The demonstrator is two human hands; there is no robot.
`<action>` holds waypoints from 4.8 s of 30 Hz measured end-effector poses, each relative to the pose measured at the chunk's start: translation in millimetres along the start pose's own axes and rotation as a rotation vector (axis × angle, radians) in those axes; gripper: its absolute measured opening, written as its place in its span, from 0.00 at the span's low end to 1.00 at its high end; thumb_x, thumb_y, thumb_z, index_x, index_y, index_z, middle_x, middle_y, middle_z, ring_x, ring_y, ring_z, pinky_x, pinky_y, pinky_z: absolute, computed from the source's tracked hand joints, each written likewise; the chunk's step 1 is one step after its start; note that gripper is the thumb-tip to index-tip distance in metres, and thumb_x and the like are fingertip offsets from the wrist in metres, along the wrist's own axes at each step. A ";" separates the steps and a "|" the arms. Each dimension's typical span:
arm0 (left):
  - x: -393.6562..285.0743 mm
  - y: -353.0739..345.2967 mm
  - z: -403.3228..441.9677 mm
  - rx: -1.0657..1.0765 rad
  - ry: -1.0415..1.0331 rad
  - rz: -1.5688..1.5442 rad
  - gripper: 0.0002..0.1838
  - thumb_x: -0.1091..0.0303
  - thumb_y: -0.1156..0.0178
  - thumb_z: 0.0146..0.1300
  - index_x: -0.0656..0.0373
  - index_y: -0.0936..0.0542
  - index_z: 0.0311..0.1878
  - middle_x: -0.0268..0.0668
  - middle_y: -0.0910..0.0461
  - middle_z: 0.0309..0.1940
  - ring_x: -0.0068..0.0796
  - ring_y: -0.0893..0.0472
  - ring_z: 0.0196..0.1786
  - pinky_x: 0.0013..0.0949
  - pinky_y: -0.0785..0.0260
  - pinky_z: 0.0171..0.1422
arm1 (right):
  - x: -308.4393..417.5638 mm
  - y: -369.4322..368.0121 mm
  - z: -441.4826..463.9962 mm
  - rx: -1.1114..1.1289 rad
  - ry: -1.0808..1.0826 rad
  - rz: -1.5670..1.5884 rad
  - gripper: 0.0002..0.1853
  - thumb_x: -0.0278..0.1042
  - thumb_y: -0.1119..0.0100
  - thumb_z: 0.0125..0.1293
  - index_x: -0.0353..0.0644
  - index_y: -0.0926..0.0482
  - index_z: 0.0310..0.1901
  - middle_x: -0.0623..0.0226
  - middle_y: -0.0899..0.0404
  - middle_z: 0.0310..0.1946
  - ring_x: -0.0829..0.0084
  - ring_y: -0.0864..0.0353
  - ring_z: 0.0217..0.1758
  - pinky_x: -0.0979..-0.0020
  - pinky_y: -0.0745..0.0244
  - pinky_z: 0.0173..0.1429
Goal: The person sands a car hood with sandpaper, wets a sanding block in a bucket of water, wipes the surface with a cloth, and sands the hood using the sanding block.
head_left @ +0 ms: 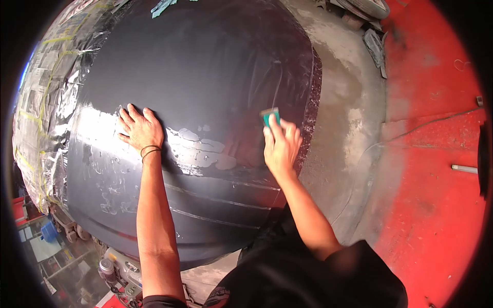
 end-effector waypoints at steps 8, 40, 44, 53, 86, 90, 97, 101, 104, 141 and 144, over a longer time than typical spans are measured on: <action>-6.5 9.3 0.2 0.002 0.001 -0.011 0.39 0.43 0.55 0.86 0.54 0.38 0.90 0.48 0.45 0.94 0.53 0.50 0.96 0.77 0.61 0.93 | -58.7 -38.7 139.6 -0.156 -0.046 0.012 0.21 0.40 0.29 0.78 0.61 0.09 0.69 0.65 0.16 0.64 0.52 0.20 0.63 0.47 0.26 0.66; -1.9 3.7 4.2 0.006 0.011 -0.014 0.39 0.41 0.55 0.86 0.52 0.38 0.91 0.47 0.46 0.95 0.53 0.53 0.97 0.75 0.65 0.94 | 59.2 -21.0 37.2 -0.001 0.241 0.186 0.25 0.35 0.24 0.73 0.61 0.11 0.70 0.71 0.15 0.68 0.59 0.22 0.61 0.52 0.31 0.67; 2.5 -1.6 5.0 -0.004 0.014 -0.021 0.40 0.38 0.53 0.86 0.50 0.37 0.91 0.45 0.47 0.95 0.51 0.53 0.97 0.75 0.64 0.94 | 23.1 12.3 5.0 0.031 -0.030 0.518 0.23 0.41 0.29 0.81 0.52 0.13 0.74 0.66 0.15 0.71 0.60 0.17 0.67 0.58 0.28 0.76; -55.8 89.9 -117.2 0.414 0.040 -1.077 0.21 0.51 0.38 0.86 0.60 0.11 0.61 0.43 0.07 0.53 0.38 0.10 0.58 0.41 0.19 0.66 | 56.2 107.3 45.9 0.440 0.198 0.710 0.35 0.38 0.22 0.75 0.45 0.21 0.80 0.58 0.18 0.75 0.56 0.20 0.79 0.54 0.23 0.81; -252.5 115.2 -282.8 1.023 0.253 -2.109 0.36 0.44 0.52 0.93 0.57 0.36 0.91 0.38 0.23 0.79 0.32 0.23 0.80 0.41 0.28 0.86 | 24.0 140.1 22.9 0.097 0.083 0.585 0.25 0.33 0.16 0.68 0.41 0.12 0.65 0.56 0.11 0.63 0.52 0.11 0.67 0.55 0.16 0.68; -238.4 111.2 -273.4 1.142 0.251 -1.967 0.36 0.42 0.52 0.93 0.55 0.35 0.91 0.37 0.23 0.79 0.32 0.23 0.80 0.43 0.30 0.86 | 22.0 124.2 23.2 0.180 -0.008 0.700 0.24 0.35 0.17 0.69 0.40 0.12 0.65 0.55 0.11 0.64 0.55 0.11 0.67 0.57 0.15 0.67; -210.7 101.9 -256.3 1.466 0.394 -2.141 0.42 0.41 0.57 0.92 0.65 0.42 0.92 0.45 0.31 0.88 0.38 0.32 0.89 0.48 0.41 0.93 | 22.6 92.9 8.7 0.177 -0.022 0.718 0.22 0.38 0.15 0.69 0.40 0.08 0.61 0.47 0.21 0.75 0.54 0.17 0.75 0.59 0.19 0.74; -181.7 72.0 -259.0 1.459 0.335 -1.987 0.40 0.53 0.40 0.88 0.65 0.40 0.91 0.43 0.20 0.78 0.34 0.19 0.76 0.45 0.25 0.82 | 2.9 49.0 -12.6 0.453 -0.308 1.108 0.29 0.47 0.14 0.69 0.39 0.10 0.65 0.50 0.21 0.75 0.62 0.21 0.77 0.57 0.26 0.80; -183.3 68.9 -264.3 1.333 0.417 -1.903 0.39 0.63 0.32 0.85 0.66 0.37 0.90 0.40 0.13 0.67 0.30 0.11 0.63 0.39 0.16 0.71 | 8.7 53.9 -15.2 0.685 -0.464 1.231 0.35 0.54 0.14 0.69 0.36 0.12 0.68 0.56 0.19 0.72 0.67 0.22 0.76 0.57 0.27 0.81; -61.5 13.5 -22.2 0.014 -0.262 -0.191 0.31 0.41 0.50 0.89 0.45 0.29 0.86 0.40 0.38 0.92 0.44 0.46 0.96 0.73 0.63 0.94 | -153.1 -21.8 159.8 -0.133 -0.249 0.060 0.18 0.44 0.26 0.75 0.59 0.08 0.64 0.69 0.12 0.66 0.54 0.18 0.70 0.42 0.29 0.73; -57.1 8.4 -17.2 0.019 -0.247 -0.191 0.31 0.41 0.50 0.90 0.45 0.28 0.85 0.40 0.38 0.92 0.44 0.45 0.95 0.71 0.63 0.94 | -168.3 -20.5 189.0 -0.108 -0.232 0.067 0.19 0.45 0.28 0.76 0.57 0.10 0.65 0.66 0.14 0.68 0.53 0.18 0.72 0.40 0.29 0.73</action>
Point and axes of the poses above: each hand's wrist, its own z-axis towards the middle knuckle, its own y-axis out of the back of the hand, x = y × z, the point moved 8 cm from there along z, towards the middle knuckle
